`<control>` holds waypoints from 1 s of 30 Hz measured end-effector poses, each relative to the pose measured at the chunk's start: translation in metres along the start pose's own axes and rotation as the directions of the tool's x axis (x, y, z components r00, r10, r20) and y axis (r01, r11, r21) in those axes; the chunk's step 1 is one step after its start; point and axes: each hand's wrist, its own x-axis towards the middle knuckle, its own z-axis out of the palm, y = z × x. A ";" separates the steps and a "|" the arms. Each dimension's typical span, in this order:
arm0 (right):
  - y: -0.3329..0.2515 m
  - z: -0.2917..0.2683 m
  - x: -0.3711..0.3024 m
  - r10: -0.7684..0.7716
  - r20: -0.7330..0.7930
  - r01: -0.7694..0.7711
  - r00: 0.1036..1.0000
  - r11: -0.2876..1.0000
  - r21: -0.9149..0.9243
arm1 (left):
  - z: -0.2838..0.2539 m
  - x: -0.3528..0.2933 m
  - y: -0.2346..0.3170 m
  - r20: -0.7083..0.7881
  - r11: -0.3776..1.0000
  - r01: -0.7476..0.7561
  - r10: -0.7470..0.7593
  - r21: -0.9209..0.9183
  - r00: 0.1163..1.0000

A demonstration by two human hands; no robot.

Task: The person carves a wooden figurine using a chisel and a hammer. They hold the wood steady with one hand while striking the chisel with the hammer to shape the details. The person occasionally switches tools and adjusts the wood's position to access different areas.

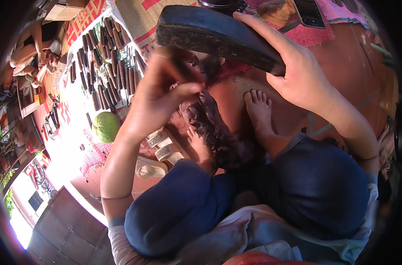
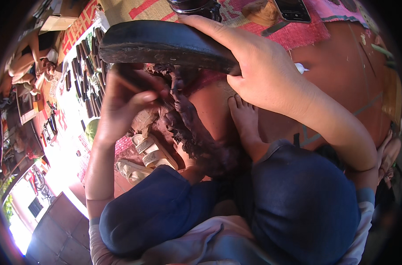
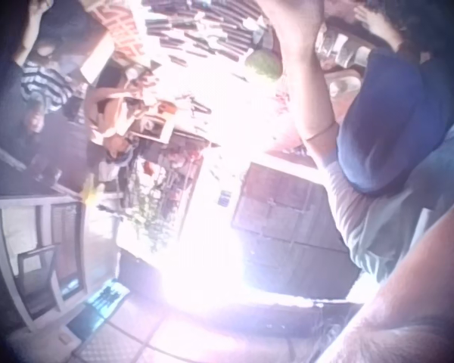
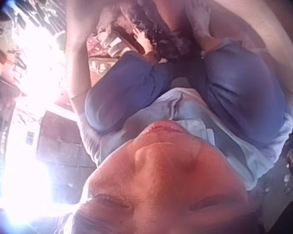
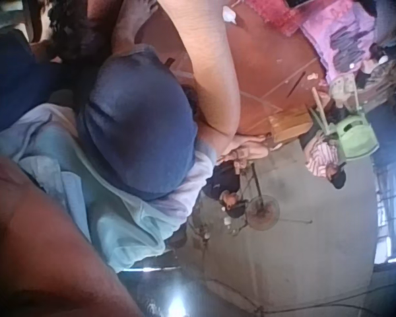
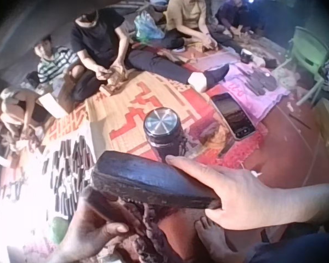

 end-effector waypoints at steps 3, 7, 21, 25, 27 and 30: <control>0.009 0.005 0.003 -0.098 -0.136 0.106 0.986 0.993 0.055 | -0.015 -0.008 0.000 -0.180 0.960 0.003 -0.055 -0.280 0.982; -0.004 -0.011 0.009 -0.019 0.015 0.019 1.000 1.000 0.019 | -0.025 -0.012 -0.017 -0.288 0.978 0.011 -0.072 -0.208 0.955; -0.013 0.001 0.016 -0.229 -0.084 0.234 0.970 0.970 0.062 | -0.011 -0.021 -0.027 -0.080 0.949 -0.184 0.210 0.256 0.974; -0.019 -0.003 0.010 -0.160 -0.003 0.155 0.987 0.958 -0.241 | -0.016 -0.020 -0.028 -0.009 0.925 -0.129 0.142 0.357 0.990; -0.015 -0.003 0.008 -0.116 0.000 0.111 0.993 0.953 -0.283 | -0.012 -0.020 -0.025 -0.078 0.944 -0.120 0.151 0.309 0.985; -0.007 0.000 0.004 -0.162 -0.047 0.153 0.986 0.974 -0.165 | -0.014 -0.022 -0.025 -0.244 0.960 -0.218 0.257 0.177 0.935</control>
